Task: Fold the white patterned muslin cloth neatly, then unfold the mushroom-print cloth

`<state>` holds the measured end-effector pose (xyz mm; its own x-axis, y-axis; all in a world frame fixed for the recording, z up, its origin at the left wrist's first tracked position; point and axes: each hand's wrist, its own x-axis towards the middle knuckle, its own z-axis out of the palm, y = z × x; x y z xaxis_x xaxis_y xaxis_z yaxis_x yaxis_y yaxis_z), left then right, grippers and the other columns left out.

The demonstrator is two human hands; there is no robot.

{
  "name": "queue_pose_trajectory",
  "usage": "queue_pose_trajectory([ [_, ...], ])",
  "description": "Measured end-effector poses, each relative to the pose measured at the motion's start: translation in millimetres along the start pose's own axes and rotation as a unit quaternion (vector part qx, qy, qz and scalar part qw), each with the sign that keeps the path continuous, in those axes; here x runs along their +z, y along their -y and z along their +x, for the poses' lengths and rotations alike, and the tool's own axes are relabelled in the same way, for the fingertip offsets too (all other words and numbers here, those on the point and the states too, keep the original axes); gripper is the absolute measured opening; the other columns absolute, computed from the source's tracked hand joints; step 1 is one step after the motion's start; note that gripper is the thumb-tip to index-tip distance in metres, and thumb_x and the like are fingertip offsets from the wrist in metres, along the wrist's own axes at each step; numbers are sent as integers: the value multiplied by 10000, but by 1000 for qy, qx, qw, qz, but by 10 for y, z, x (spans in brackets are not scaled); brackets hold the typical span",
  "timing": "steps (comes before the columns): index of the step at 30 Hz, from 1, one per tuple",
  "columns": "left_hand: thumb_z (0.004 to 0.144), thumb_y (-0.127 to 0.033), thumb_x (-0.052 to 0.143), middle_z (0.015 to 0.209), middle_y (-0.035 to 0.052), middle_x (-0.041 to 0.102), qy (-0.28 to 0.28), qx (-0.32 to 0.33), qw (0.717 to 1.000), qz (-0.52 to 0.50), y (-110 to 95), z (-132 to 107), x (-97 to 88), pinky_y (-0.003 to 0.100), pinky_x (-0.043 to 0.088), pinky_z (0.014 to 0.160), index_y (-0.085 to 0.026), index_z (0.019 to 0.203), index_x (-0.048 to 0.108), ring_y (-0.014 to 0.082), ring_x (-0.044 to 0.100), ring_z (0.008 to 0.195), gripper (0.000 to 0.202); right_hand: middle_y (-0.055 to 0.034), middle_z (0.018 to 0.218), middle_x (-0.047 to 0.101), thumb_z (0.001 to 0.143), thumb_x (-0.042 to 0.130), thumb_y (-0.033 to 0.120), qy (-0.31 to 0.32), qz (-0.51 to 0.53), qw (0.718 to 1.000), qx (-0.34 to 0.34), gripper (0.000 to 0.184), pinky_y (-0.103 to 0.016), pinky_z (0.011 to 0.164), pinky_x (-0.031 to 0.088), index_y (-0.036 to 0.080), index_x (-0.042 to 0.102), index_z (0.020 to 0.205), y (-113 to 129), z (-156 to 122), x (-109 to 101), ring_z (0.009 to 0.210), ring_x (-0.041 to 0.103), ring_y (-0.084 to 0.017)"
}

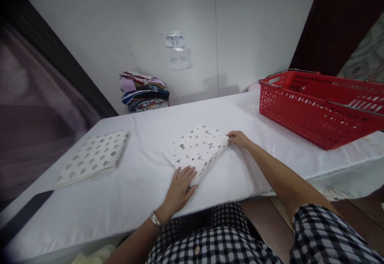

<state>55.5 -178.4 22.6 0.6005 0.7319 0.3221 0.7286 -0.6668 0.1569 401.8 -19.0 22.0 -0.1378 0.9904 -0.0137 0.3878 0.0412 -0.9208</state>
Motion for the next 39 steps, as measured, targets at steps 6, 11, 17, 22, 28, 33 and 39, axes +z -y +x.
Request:
queue_pose_trajectory([
  [6,909,-311,418,1329,73,500,0,-3,1000,-2,-9,0,-4,511,209,1100,-206,1276,470,225,367,1285,386,47,564,554,574,611,332,-10,-5,1000,-15,200,-207,469,347,183,564,698,-15,44,51,500,443,-83],
  [11,912,-310,410,1343,72,485,3,-2,1000,0,0,-7,-1,516,203,1102,-213,1288,459,226,356,1294,392,39,613,559,571,614,342,-41,-15,999,-24,206,-221,534,396,199,504,671,-45,71,59,572,489,-102],
  [17,909,-311,419,1339,74,489,1,-2,1000,-4,6,-12,4,512,205,1103,-216,1294,456,225,361,1291,399,47,575,530,592,618,374,-41,-29,998,-24,227,-225,534,400,200,482,648,-101,25,58,561,481,-104],
  [22,912,-315,413,1345,75,484,3,-5,1000,-5,5,-13,4,514,194,1109,-208,1293,456,225,347,1301,399,56,557,499,595,611,333,-42,-45,998,-33,194,-216,514,364,197,474,617,-107,7,52,541,444,-92],
  [28,911,-323,415,1337,75,492,2,-4,1000,-7,-2,-6,-4,513,211,1101,-204,1278,468,226,362,1291,389,40,650,567,615,597,328,-39,-54,996,-51,179,-235,573,411,202,524,719,-115,18,46,588,495,-109],
  [33,905,-319,428,1332,73,497,-4,-6,1000,-8,-3,-5,0,511,214,1100,-217,1283,464,226,363,1291,394,36,646,561,640,561,296,-49,-70,994,-67,139,-239,596,417,203,546,743,-114,22,56,606,504,-118],
  [39,900,-309,435,1332,71,498,-1,-4,1000,-8,-1,-6,3,508,220,1100,-224,1290,461,223,376,1283,399,30,671,571,663,541,307,-86,-107,988,-64,123,-243,585,414,205,548,731,-158,-21,116,595,489,-117],
])
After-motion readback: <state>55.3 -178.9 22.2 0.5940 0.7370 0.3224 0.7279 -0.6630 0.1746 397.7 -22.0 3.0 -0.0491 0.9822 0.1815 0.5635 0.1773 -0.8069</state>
